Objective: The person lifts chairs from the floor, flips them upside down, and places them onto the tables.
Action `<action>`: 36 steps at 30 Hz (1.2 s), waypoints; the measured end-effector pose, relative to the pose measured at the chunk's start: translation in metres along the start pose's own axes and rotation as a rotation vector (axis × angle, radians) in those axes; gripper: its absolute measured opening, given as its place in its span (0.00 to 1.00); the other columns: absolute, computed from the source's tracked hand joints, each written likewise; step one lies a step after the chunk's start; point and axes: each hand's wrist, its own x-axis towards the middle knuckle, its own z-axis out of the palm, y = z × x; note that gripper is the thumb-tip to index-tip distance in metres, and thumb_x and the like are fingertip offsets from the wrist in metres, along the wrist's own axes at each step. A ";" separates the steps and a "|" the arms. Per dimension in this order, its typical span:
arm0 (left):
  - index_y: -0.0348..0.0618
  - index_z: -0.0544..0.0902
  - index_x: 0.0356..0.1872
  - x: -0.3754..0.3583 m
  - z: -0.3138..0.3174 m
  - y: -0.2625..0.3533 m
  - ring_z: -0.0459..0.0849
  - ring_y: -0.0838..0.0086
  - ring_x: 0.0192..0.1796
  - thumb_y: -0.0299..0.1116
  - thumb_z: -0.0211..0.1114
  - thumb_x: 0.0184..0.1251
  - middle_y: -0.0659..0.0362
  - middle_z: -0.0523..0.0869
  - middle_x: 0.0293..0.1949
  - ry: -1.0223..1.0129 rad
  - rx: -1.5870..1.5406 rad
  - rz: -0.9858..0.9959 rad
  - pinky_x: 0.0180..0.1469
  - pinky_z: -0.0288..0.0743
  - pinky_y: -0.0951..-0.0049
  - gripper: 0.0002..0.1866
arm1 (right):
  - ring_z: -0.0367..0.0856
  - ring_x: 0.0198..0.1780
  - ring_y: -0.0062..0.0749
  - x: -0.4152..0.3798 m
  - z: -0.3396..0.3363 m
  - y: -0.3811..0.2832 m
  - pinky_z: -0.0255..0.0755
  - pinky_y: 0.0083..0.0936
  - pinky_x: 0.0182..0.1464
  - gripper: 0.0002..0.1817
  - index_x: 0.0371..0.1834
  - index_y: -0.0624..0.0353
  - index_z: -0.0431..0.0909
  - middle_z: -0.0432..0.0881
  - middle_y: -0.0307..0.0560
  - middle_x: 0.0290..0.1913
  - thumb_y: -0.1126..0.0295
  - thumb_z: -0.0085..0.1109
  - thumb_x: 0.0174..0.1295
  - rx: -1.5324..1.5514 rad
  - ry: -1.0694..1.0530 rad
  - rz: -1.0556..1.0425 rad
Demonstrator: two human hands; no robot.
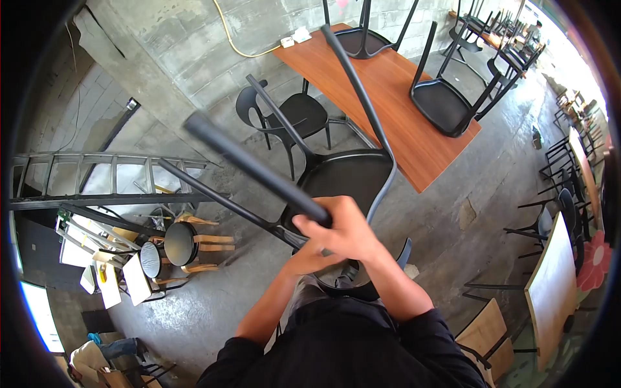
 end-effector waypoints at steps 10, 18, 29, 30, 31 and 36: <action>0.41 0.76 0.44 -0.049 -0.128 -0.018 0.76 0.75 0.34 0.40 0.59 0.73 0.59 0.78 0.35 1.204 0.015 0.627 0.39 0.69 0.76 0.12 | 0.67 0.15 0.28 -0.091 -0.080 0.004 0.60 0.26 0.22 0.13 0.17 0.60 0.73 0.68 0.38 0.13 0.71 0.64 0.55 -0.236 0.403 -0.396; 0.43 0.69 0.26 0.050 -0.101 0.076 0.66 0.75 0.25 0.69 0.42 0.70 0.61 0.67 0.20 0.645 -0.430 0.545 0.33 0.61 0.73 0.35 | 0.70 0.12 0.30 -0.109 -0.109 0.052 0.63 0.25 0.18 0.21 0.15 0.61 0.69 0.70 0.39 0.12 0.64 0.67 0.60 0.020 0.609 -0.494; 0.44 0.63 0.11 0.145 -0.129 0.040 0.59 0.79 0.12 0.41 0.61 0.72 0.66 0.62 0.09 0.136 -0.317 0.437 0.18 0.50 0.74 0.28 | 0.58 0.11 0.22 -0.115 -0.128 0.101 0.49 0.24 0.16 0.27 0.11 0.59 0.59 0.62 0.37 0.09 0.67 0.57 0.68 0.153 0.969 -0.339; 0.44 0.62 0.11 0.149 -0.132 0.036 0.58 0.79 0.12 0.39 0.60 0.72 0.66 0.62 0.09 0.136 -0.303 0.445 0.18 0.50 0.74 0.28 | 0.58 0.11 0.22 -0.111 -0.126 0.109 0.49 0.24 0.16 0.27 0.10 0.59 0.59 0.61 0.36 0.09 0.67 0.57 0.68 0.157 1.004 -0.319; 0.44 0.62 0.11 0.155 -0.136 0.034 0.58 0.79 0.12 0.38 0.60 0.72 0.66 0.62 0.09 0.138 -0.286 0.463 0.18 0.50 0.74 0.28 | 0.58 0.11 0.21 -0.109 -0.122 0.112 0.49 0.24 0.17 0.27 0.10 0.59 0.59 0.61 0.36 0.09 0.67 0.56 0.67 0.137 0.997 -0.367; 0.44 0.61 0.11 0.184 -0.163 0.035 0.57 0.79 0.12 0.37 0.58 0.72 0.65 0.62 0.09 0.056 -0.246 0.392 0.18 0.49 0.73 0.27 | 0.58 0.11 0.22 -0.089 -0.103 0.121 0.49 0.23 0.18 0.27 0.10 0.60 0.60 0.61 0.36 0.09 0.64 0.57 0.66 0.106 1.040 -0.300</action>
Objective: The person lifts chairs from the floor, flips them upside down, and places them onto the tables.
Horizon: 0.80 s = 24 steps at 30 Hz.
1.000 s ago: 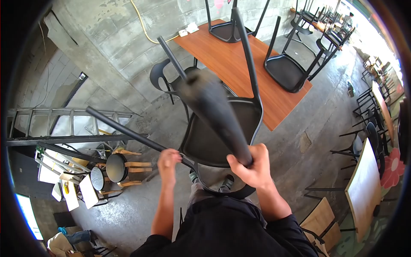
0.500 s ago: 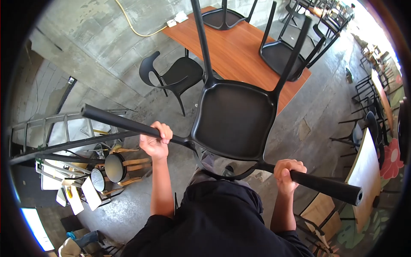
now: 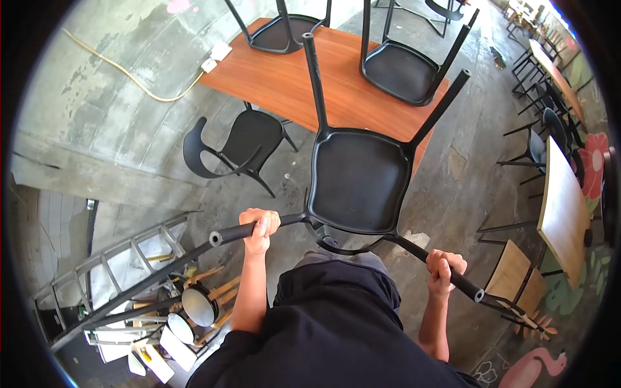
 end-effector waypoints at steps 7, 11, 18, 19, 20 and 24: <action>0.43 0.61 0.11 0.046 -0.031 -0.011 0.58 0.79 0.13 0.37 0.58 0.72 0.65 0.62 0.09 -0.070 -0.032 -0.034 0.18 0.49 0.73 0.27 | 0.59 0.12 0.22 0.002 0.030 0.009 0.49 0.23 0.18 0.27 0.10 0.61 0.61 0.62 0.37 0.10 0.63 0.57 0.65 -0.034 0.093 0.018; 0.44 0.60 0.11 0.067 -0.050 -0.025 0.58 0.80 0.13 0.37 0.58 0.72 0.65 0.62 0.10 -0.077 -0.011 -0.103 0.19 0.50 0.74 0.27 | 0.56 0.12 0.22 0.004 0.048 0.021 0.50 0.24 0.19 0.27 0.10 0.59 0.59 0.59 0.36 0.09 0.63 0.55 0.67 -0.148 0.113 0.019; 0.45 0.59 0.11 0.116 -0.069 -0.063 0.56 0.80 0.14 0.36 0.55 0.72 0.66 0.60 0.09 -0.193 0.056 -0.103 0.20 0.48 0.73 0.26 | 0.60 0.13 0.23 0.023 0.059 0.065 0.50 0.24 0.19 0.24 0.10 0.62 0.62 0.63 0.39 0.11 0.65 0.52 0.63 -0.189 0.187 0.010; 0.45 0.59 0.11 0.126 -0.071 -0.070 0.56 0.80 0.14 0.36 0.55 0.72 0.66 0.60 0.09 -0.196 0.039 -0.102 0.20 0.48 0.73 0.26 | 0.60 0.13 0.24 0.030 0.060 0.071 0.50 0.25 0.19 0.23 0.10 0.62 0.62 0.63 0.40 0.11 0.65 0.52 0.63 -0.224 0.167 0.002; 0.45 0.59 0.11 0.135 -0.076 -0.078 0.56 0.80 0.14 0.36 0.55 0.72 0.66 0.60 0.10 -0.200 0.021 -0.102 0.20 0.48 0.73 0.26 | 0.60 0.13 0.24 0.035 0.061 0.076 0.51 0.25 0.19 0.23 0.10 0.63 0.62 0.63 0.40 0.11 0.65 0.52 0.62 -0.259 0.148 -0.005; 0.45 0.61 0.12 0.169 -0.085 -0.097 0.55 0.80 0.14 0.36 0.55 0.72 0.66 0.59 0.10 -0.206 -0.015 -0.115 0.20 0.48 0.73 0.25 | 0.61 0.14 0.24 0.052 0.069 0.088 0.53 0.25 0.20 0.22 0.11 0.64 0.63 0.64 0.41 0.12 0.66 0.51 0.62 -0.312 0.137 0.025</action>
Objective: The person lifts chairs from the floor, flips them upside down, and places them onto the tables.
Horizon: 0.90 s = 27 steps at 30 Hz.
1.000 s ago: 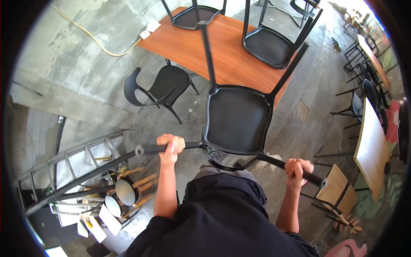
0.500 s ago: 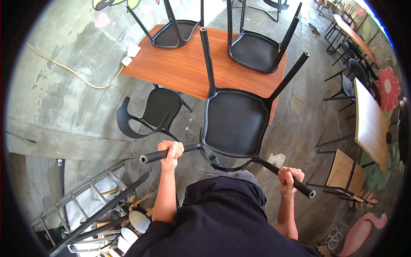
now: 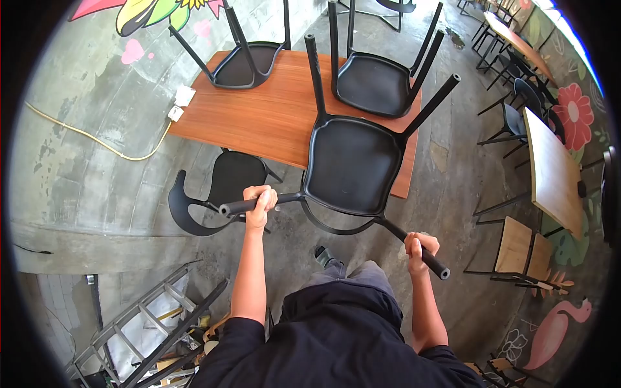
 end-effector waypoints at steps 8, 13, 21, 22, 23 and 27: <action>0.43 0.63 0.14 0.037 -0.013 -0.016 0.58 0.82 0.15 0.35 0.57 0.72 0.66 0.63 0.12 -0.035 -0.052 -0.016 0.20 0.50 0.76 0.24 | 0.57 0.14 0.22 0.029 0.011 0.017 0.50 0.25 0.20 0.26 0.11 0.60 0.58 0.61 0.38 0.11 0.63 0.52 0.67 0.031 0.082 -0.060; 0.45 0.62 0.13 0.051 -0.006 -0.016 0.56 0.82 0.15 0.38 0.56 0.72 0.66 0.61 0.11 -0.004 -0.006 -0.005 0.20 0.49 0.75 0.25 | 0.58 0.14 0.22 0.043 0.010 0.018 0.50 0.25 0.19 0.25 0.11 0.60 0.58 0.61 0.38 0.11 0.65 0.51 0.66 0.028 0.077 -0.046; 0.42 0.68 0.21 0.049 0.002 -0.024 0.66 0.81 0.22 0.35 0.57 0.73 0.64 0.70 0.18 0.152 0.056 -0.041 0.28 0.59 0.77 0.18 | 0.72 0.24 0.30 0.043 0.000 0.038 0.65 0.27 0.30 0.12 0.23 0.63 0.71 0.73 0.44 0.21 0.67 0.56 0.60 -0.188 -0.010 0.161; 0.42 0.69 0.23 0.044 0.004 -0.028 0.69 0.80 0.24 0.35 0.57 0.74 0.64 0.72 0.20 0.218 0.119 -0.056 0.31 0.62 0.78 0.16 | 0.75 0.27 0.31 0.041 0.001 0.045 0.68 0.27 0.33 0.10 0.27 0.63 0.72 0.75 0.44 0.24 0.68 0.57 0.60 -0.275 -0.012 0.221; 0.41 0.73 0.35 0.035 0.002 -0.033 0.77 0.79 0.39 0.29 0.58 0.73 0.61 0.79 0.34 0.224 0.192 -0.104 0.45 0.69 0.78 0.05 | 0.79 0.39 0.36 0.032 -0.002 0.072 0.73 0.31 0.47 0.10 0.40 0.62 0.75 0.78 0.47 0.34 0.69 0.60 0.59 -0.250 -0.021 0.331; 0.40 0.72 0.61 -0.014 0.012 -0.068 0.77 0.74 0.60 0.23 0.62 0.71 0.56 0.74 0.61 0.542 0.313 -0.176 0.61 0.72 0.73 0.19 | 0.84 0.47 0.39 0.004 -0.030 0.142 0.76 0.32 0.55 0.25 0.58 0.63 0.76 0.83 0.51 0.45 0.66 0.67 0.57 -0.657 -0.234 0.202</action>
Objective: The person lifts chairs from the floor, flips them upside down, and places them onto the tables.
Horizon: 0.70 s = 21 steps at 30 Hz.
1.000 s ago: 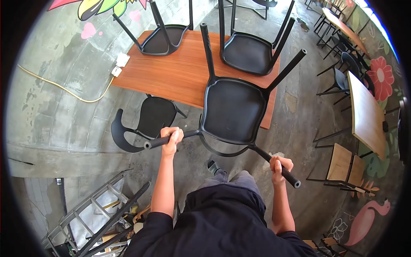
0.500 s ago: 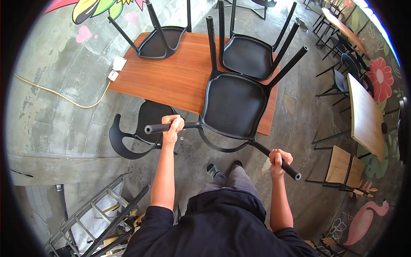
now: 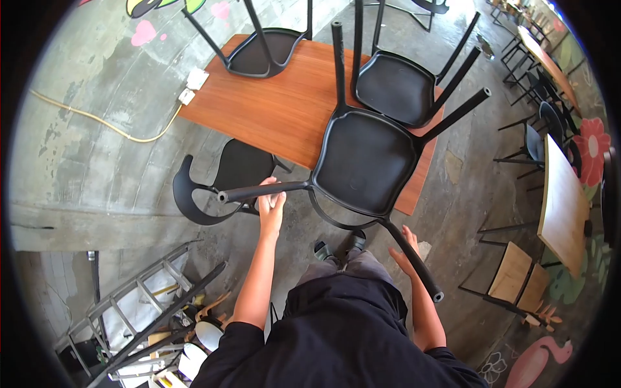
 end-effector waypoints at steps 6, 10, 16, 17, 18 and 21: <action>0.41 0.76 0.57 -0.082 -0.021 0.012 0.83 0.73 0.51 0.29 0.58 0.73 0.58 0.79 0.55 -0.030 -0.076 -0.407 0.51 0.79 0.72 0.14 | 0.87 0.47 0.46 0.018 0.015 0.023 0.80 0.35 0.50 0.33 0.64 0.62 0.75 0.85 0.56 0.51 0.57 0.69 0.58 -0.017 -0.902 0.045; 0.42 0.77 0.54 -0.117 -0.037 0.032 0.83 0.73 0.49 0.33 0.58 0.75 0.58 0.83 0.50 -0.159 -0.113 -0.449 0.52 0.77 0.72 0.12 | 0.87 0.46 0.45 0.042 0.035 -0.056 0.79 0.35 0.51 0.28 0.64 0.59 0.76 0.86 0.55 0.51 0.59 0.66 0.62 0.002 -1.056 -0.066; 0.40 0.78 0.52 -0.143 -0.079 0.049 0.83 0.74 0.48 0.33 0.56 0.77 0.59 0.84 0.45 -0.087 -0.173 -0.389 0.52 0.76 0.72 0.10 | 0.86 0.49 0.44 0.055 0.082 -0.122 0.78 0.35 0.54 0.25 0.61 0.61 0.78 0.85 0.57 0.52 0.60 0.65 0.63 0.026 -1.103 -0.288; 0.40 0.78 0.51 -0.146 -0.090 0.049 0.83 0.74 0.47 0.33 0.56 0.77 0.59 0.84 0.45 -0.064 -0.183 -0.378 0.52 0.76 0.72 0.10 | 0.86 0.49 0.46 0.053 0.089 -0.130 0.78 0.35 0.54 0.25 0.60 0.61 0.79 0.84 0.58 0.53 0.59 0.65 0.63 0.005 -1.104 -0.294; 0.40 0.78 0.51 -0.149 -0.101 0.049 0.83 0.74 0.47 0.32 0.56 0.77 0.59 0.84 0.44 -0.037 -0.188 -0.376 0.52 0.76 0.72 0.10 | 0.85 0.49 0.47 0.052 0.093 -0.146 0.77 0.36 0.54 0.25 0.59 0.62 0.80 0.83 0.59 0.54 0.58 0.65 0.63 -0.014 -1.107 -0.301; 0.40 0.78 0.50 -0.159 -0.141 0.051 0.83 0.74 0.47 0.32 0.56 0.77 0.59 0.84 0.44 0.030 -0.194 -0.368 0.52 0.76 0.72 0.09 | 0.85 0.48 0.49 0.043 0.125 -0.175 0.77 0.37 0.54 0.24 0.57 0.62 0.82 0.81 0.59 0.56 0.57 0.64 0.64 -0.022 -1.117 -0.342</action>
